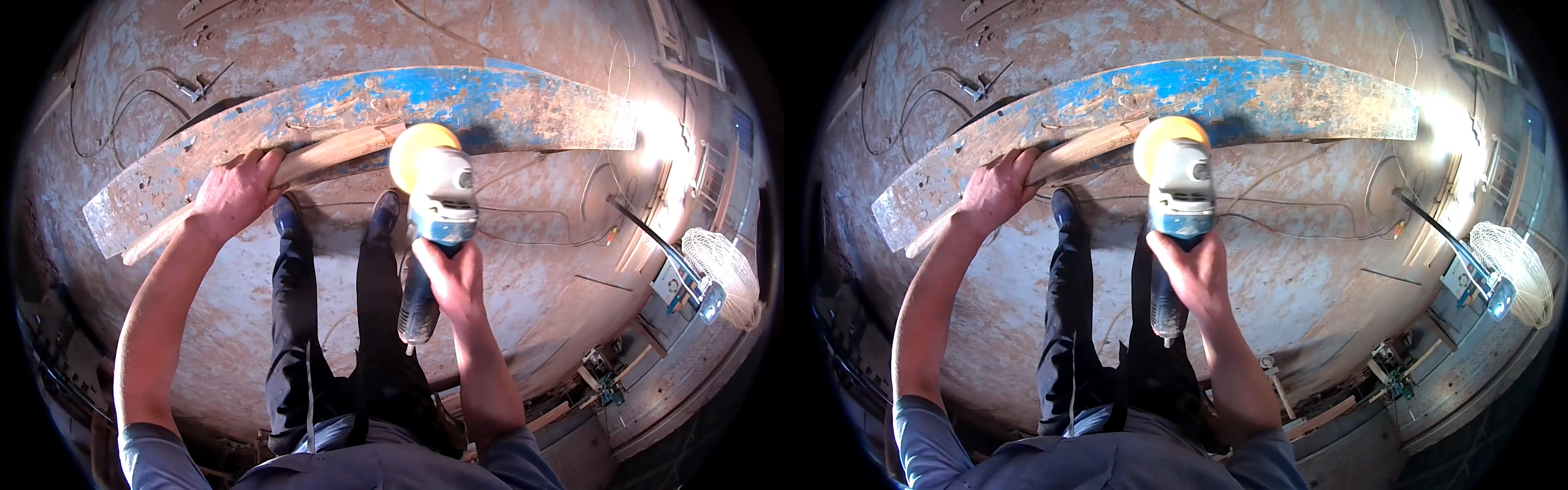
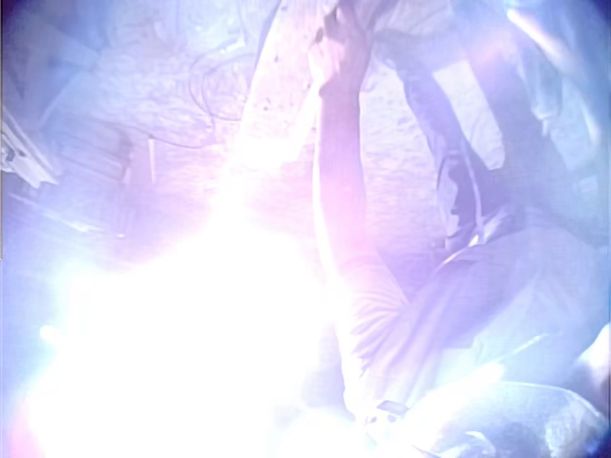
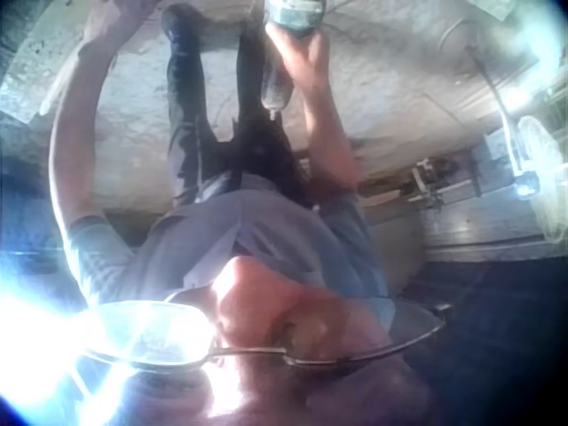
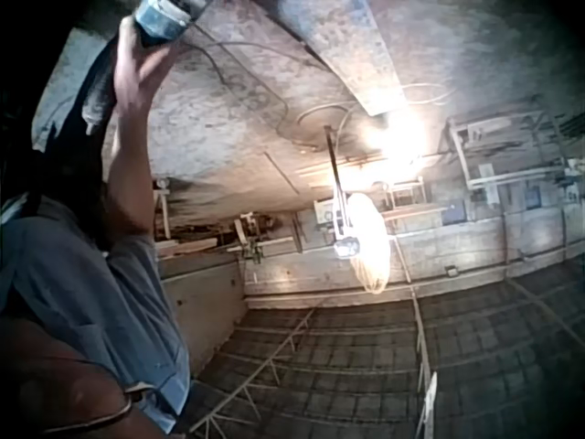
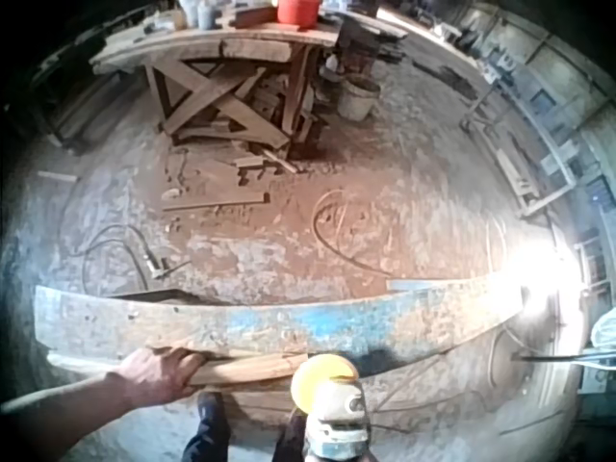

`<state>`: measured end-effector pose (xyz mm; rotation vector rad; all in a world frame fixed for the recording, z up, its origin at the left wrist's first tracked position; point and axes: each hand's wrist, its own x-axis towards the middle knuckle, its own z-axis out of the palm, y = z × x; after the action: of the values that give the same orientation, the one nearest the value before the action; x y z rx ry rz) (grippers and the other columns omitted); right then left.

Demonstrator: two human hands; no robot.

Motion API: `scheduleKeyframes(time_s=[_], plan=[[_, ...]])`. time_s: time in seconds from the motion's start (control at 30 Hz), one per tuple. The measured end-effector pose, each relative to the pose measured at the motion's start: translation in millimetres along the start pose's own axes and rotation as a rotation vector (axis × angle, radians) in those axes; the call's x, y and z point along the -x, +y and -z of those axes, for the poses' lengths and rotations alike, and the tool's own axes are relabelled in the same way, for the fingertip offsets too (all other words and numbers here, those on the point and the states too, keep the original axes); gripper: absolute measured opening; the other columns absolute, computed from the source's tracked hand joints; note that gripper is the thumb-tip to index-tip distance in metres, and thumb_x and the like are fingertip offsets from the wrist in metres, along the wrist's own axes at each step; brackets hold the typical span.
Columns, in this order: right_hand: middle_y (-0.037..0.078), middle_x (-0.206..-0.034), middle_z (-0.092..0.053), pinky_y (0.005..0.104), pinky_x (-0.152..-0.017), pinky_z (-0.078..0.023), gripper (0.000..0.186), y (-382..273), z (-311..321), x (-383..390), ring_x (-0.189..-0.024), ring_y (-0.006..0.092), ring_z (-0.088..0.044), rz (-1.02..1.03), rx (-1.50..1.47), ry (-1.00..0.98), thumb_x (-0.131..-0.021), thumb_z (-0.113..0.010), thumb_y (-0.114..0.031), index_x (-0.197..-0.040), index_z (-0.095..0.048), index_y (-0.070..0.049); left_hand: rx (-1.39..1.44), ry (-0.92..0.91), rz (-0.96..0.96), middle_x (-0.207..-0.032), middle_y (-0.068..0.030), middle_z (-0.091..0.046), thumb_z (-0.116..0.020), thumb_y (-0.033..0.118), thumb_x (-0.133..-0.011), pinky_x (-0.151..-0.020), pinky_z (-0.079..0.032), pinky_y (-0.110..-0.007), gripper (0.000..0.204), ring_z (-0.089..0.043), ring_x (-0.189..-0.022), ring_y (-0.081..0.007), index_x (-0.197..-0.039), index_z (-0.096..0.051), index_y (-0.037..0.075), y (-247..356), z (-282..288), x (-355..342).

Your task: The person sands a wooden plank using an angle grinder, then cuts a smaller piece from it with a bow saw. They measure the cut piece with a ruler and arrange it with other wooden strips on a workbench.

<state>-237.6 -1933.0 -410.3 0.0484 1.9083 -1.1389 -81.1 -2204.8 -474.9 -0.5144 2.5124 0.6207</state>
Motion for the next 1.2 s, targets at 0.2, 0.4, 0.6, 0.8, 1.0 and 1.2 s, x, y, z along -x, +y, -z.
scheduleKeyframes(time_s=[0.2, 0.4, 0.6, 0.8, 1.0, 1.2], plan=[[0.005, -0.085, -0.067, 0.0303, -0.068, -0.051, 0.030, -10, -7, -1, -0.076, 0.0117, -0.062, 0.011, 0.048, -0.014, -0.082, -0.076, -0.015, -0.105, -0.063, -0.001, 0.011, 0.022, -0.007, -0.109, -0.0125, -0.061, -0.071, 0.026, -0.083, -0.081, -0.055, -0.044, 0.050, -0.064, -0.100, -0.0322, -0.125, -0.052, 0.010, 0, -1, 0], [0.005, -0.088, -0.067, 0.0299, -0.069, -0.051, 0.027, -4, -2, 1, -0.076, 0.0122, -0.062, 0.066, 0.072, -0.022, -0.083, -0.074, -0.014, -0.104, -0.064, -0.001, -0.016, 0.022, -0.001, -0.111, -0.0121, -0.060, -0.072, 0.024, -0.082, -0.081, -0.055, -0.043, 0.050, -0.063, -0.102, -0.0316, -0.126, -0.052, 0.010, 1, -2, 1], [0.003, -0.086, -0.067, 0.0299, -0.069, -0.051, 0.028, -4, -1, -3, -0.075, 0.0126, -0.062, -0.125, -0.028, -0.010, -0.083, -0.075, -0.015, -0.104, -0.063, -0.001, -0.011, 0.042, -0.002, -0.111, -0.0118, -0.060, -0.072, 0.023, -0.081, -0.081, -0.056, -0.043, 0.050, -0.063, -0.102, -0.0311, -0.126, -0.052, 0.010, 0, -6, 1], [0.006, -0.093, -0.068, 0.0316, -0.077, -0.051, 0.032, -8, -4, 7, -0.085, 0.0137, -0.063, 0.024, 0.086, -0.013, -0.081, -0.076, -0.016, -0.106, -0.063, -0.001, -0.036, 0.070, -0.012, -0.109, -0.0116, -0.060, -0.071, 0.022, -0.081, -0.080, -0.056, -0.042, 0.050, -0.064, -0.102, -0.0302, -0.126, -0.052, 0.010, 2, -7, 2], [0.003, -0.082, -0.067, 0.0291, -0.067, -0.051, 0.023, -5, -1, -1, -0.072, 0.0103, -0.061, -0.117, -0.082, 0.042, -0.083, -0.073, -0.015, -0.097, -0.066, 0.001, -0.035, 0.038, 0.002, -0.109, -0.0116, -0.059, -0.071, 0.020, -0.081, -0.080, -0.056, -0.042, 0.052, -0.063, -0.102, -0.0301, -0.127, -0.050, 0.010, 3, -8, 3], [0.006, -0.091, -0.068, 0.0308, -0.075, -0.051, 0.032, -6, -7, 8, -0.083, 0.0129, -0.062, 0.024, 0.063, -0.050, -0.082, -0.077, -0.017, -0.106, -0.062, -0.001, -0.066, 0.064, -0.004, -0.109, -0.0114, -0.059, -0.072, 0.020, -0.080, -0.080, -0.056, -0.042, 0.053, -0.063, -0.102, -0.0302, -0.127, -0.049, 0.010, 2, -12, 3]])
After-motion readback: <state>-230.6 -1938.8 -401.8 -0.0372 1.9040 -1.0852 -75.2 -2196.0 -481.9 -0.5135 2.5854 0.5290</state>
